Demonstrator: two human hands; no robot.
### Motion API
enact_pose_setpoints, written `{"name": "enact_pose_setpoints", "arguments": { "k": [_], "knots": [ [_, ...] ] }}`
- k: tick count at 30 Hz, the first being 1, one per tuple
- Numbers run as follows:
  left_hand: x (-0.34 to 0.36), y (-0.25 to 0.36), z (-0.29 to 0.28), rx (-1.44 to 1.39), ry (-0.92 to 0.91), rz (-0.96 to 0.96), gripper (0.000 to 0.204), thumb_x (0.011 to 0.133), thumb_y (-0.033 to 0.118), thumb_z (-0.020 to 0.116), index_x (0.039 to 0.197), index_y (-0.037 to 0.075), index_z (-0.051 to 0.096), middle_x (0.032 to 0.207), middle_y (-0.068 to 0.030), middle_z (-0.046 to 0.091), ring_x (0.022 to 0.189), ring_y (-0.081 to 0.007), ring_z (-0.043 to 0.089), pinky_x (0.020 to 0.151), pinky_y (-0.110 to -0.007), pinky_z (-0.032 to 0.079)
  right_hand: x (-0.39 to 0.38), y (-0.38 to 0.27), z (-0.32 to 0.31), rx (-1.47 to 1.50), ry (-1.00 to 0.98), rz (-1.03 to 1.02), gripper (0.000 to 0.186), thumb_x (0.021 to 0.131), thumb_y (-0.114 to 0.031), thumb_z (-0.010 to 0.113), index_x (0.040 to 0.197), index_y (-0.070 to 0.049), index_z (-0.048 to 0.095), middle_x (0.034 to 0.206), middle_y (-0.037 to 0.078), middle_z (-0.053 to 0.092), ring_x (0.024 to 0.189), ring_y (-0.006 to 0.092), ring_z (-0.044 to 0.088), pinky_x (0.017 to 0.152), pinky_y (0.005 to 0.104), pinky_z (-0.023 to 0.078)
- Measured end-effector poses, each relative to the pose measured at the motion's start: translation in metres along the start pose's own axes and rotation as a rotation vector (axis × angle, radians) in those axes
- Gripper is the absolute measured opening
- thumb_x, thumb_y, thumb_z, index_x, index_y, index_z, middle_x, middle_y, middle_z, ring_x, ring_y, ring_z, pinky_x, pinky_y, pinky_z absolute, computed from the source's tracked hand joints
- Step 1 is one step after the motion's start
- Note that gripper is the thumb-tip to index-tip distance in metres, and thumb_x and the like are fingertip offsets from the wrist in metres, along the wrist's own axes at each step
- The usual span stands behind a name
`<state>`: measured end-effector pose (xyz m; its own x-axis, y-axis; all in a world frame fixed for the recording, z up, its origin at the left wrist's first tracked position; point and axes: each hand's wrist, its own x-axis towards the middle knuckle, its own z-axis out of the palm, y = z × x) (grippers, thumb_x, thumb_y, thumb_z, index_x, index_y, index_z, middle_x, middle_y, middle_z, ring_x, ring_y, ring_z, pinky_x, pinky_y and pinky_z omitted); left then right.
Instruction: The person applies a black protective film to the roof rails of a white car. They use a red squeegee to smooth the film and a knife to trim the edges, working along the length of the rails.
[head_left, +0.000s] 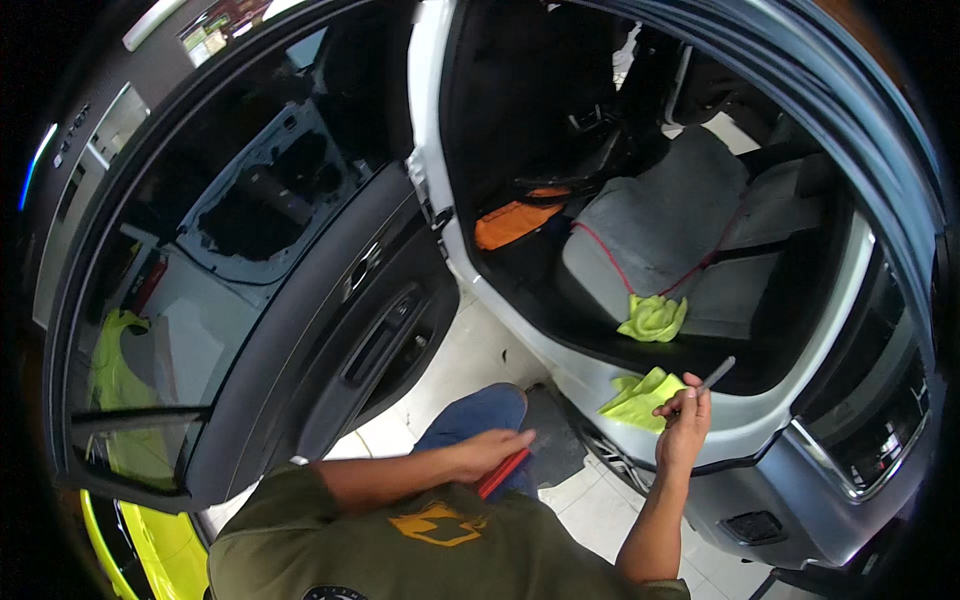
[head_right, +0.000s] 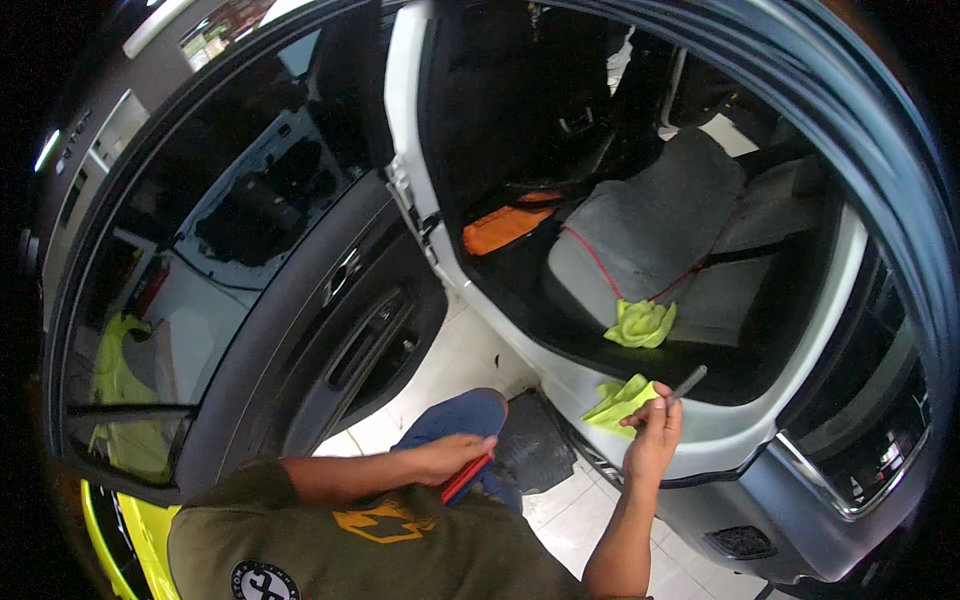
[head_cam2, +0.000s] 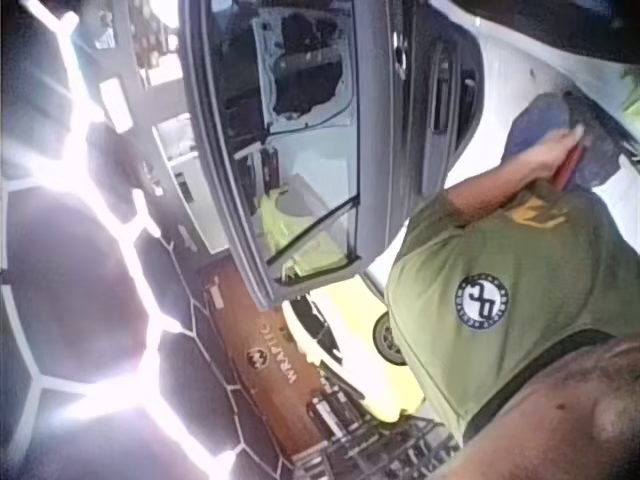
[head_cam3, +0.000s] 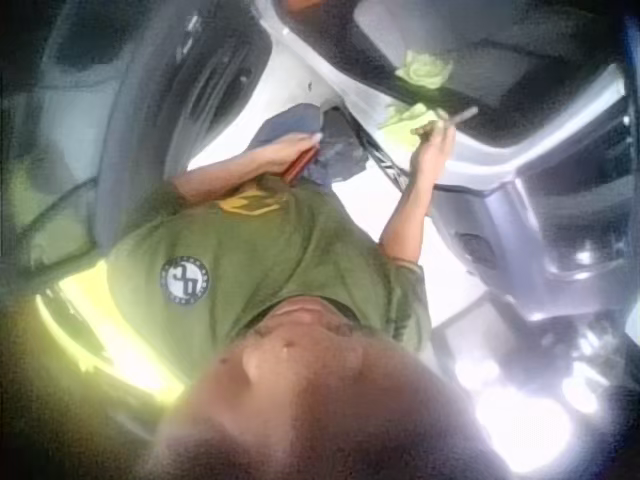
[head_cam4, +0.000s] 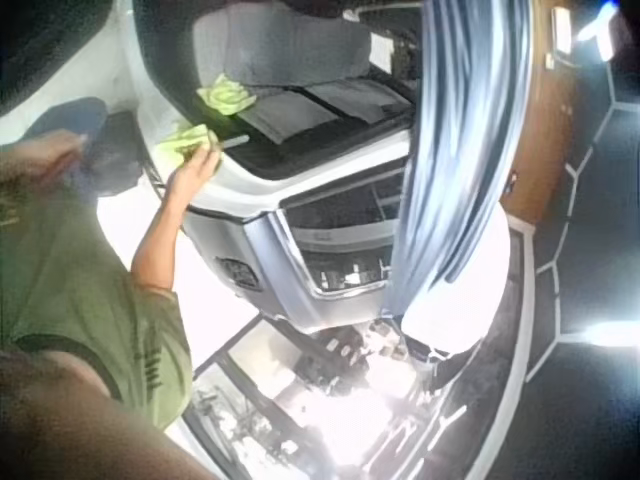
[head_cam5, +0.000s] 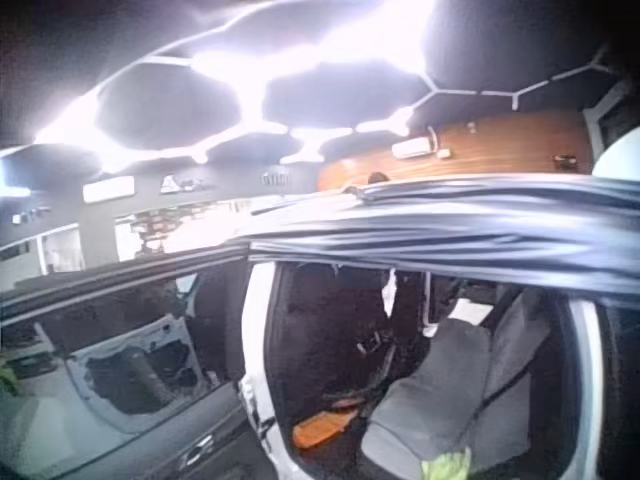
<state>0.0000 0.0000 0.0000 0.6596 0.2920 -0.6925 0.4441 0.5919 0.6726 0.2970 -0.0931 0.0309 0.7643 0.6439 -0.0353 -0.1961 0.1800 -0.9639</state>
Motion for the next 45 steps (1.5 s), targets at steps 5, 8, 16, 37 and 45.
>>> {"name": "enact_pose_setpoints", "arguments": {
  "k": [5,8,16,37,45],
  "knots": [
    [-0.041,0.073,-0.01,-0.488,-0.19,0.038,0.028,0.099,0.02,0.061,0.12,0.002,0.056,0.111,-0.0066,0.063,0.099,-0.0133,0.061,0.086,-0.027,0.049,0.043,-0.094,0.045,-0.264,-0.153,-0.113,0.041,0.095,-0.002,0.049,0.135,0.002,0.051,0.09,0.002,0.054,0.074,0.0098,0.056,0.068,0.0241,0.048],
    [-0.023,0.181,-0.029,-0.243,-0.136,0.353,0.02,0.093,0.007,0.065,0.11,-0.001,0.059,0.106,-0.0106,0.068,0.095,-0.0197,0.066,0.088,-0.036,0.051,0.09,-0.161,0.064,-0.316,-0.18,-0.296,0.043,0.097,0.0,0.048,0.14,0.001,0.047,0.094,0.006,0.058,0.075,0.0114,0.057,0.071,0.0261,0.052],
    [-0.139,0.505,0.065,0.213,-0.514,1.636,0.017,0.084,0.001,0.072,0.099,0.002,0.065,0.106,-0.0198,0.066,0.097,-0.0331,0.064,0.084,-0.046,0.053,0.124,-0.376,0.083,-0.495,0.07,-0.652,0.039,0.098,-0.001,0.048,0.137,-0.001,0.049,0.096,0.008,0.062,0.072,0.0098,0.056,0.065,0.0233,0.049],
    [-0.061,0.725,0.014,1.356,0.7,1.542,0.035,0.086,0.002,0.06,0.122,0.003,0.062,0.128,-0.0177,0.06,0.122,-0.0364,0.055,0.106,-0.04,0.041,0.282,-0.473,0.092,-1.291,-0.248,-1.034,0.037,0.087,0.01,0.05,0.123,0.002,0.055,0.093,0.018,0.06,0.083,0.0358,0.059,0.078,0.0444,0.049],
    [0.006,0.77,-0.03,1.695,0.793,1.62,0.047,0.077,-0.003,0.062,0.124,0.003,0.058,0.12,-0.0153,0.058,0.116,-0.0342,0.055,0.105,-0.044,0.041,0.337,-0.503,0.139,-1.216,0.096,-0.941,0.021,0.097,-0.012,0.054,0.112,0.002,0.061,0.088,0.024,0.065,0.084,0.0417,0.065,0.075,0.0443,0.051]
  ]
}}
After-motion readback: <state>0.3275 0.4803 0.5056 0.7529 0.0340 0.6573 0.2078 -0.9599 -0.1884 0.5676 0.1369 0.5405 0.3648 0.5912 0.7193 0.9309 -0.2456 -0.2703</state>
